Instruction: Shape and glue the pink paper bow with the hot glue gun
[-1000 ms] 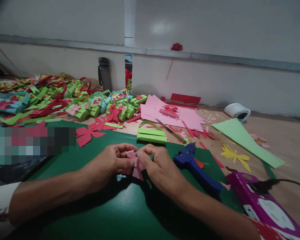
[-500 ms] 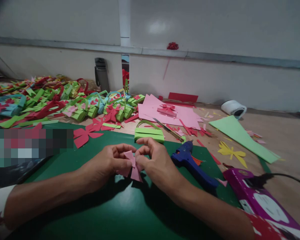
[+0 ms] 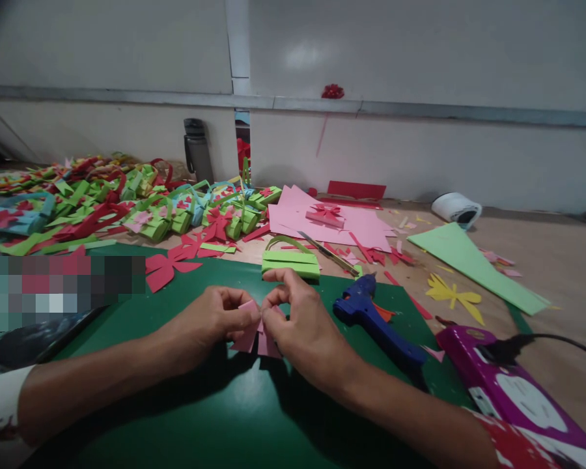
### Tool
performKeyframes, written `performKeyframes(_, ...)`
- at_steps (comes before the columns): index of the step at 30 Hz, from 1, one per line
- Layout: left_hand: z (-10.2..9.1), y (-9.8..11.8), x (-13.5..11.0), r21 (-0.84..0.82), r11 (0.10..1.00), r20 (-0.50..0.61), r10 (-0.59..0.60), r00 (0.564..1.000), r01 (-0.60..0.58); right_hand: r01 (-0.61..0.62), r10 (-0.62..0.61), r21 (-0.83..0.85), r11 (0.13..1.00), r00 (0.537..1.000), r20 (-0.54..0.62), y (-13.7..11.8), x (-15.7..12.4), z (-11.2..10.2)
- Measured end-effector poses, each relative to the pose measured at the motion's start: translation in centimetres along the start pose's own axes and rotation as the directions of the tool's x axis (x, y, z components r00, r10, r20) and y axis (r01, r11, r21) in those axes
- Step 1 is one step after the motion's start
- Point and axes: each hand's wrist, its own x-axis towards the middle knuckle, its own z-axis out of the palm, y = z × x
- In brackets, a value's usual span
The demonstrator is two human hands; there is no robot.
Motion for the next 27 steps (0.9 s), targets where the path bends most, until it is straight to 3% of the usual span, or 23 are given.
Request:
performKeyframes(6, 0.09, -0.02, -0.04, 0.017, 1.0, -0.029, 0.015, 0.999, -0.014, 0.02, -0.021, -0.038, 0.999, 0.999, -0.027, 0.21, -0.12, 0.05)
performKeyframes(12, -0.04, -0.43, 0.25, -0.1, 0.995, -0.018, 0.022, 1.0, -0.024, -0.006, 0.01, 0.256, 0.967, 1.0, -0.011, 0.58, 0.29, -0.21)
performKeyframes(23, 0.38, 0.54, -0.36, 0.027, 0.999, -0.054, 0.043, 0.998, -0.041, -0.07, 0.068, 0.239, 0.968, 0.998, 0.018, 0.61, 0.06, 0.23)
performKeyframes(27, 0.32, 0.48, -0.23, -0.09, 0.995, -0.005, 0.032, 0.999, -0.032, -0.058, 0.062, 0.226, 0.972, 0.998, -0.011, 0.44, 0.04, 0.0)
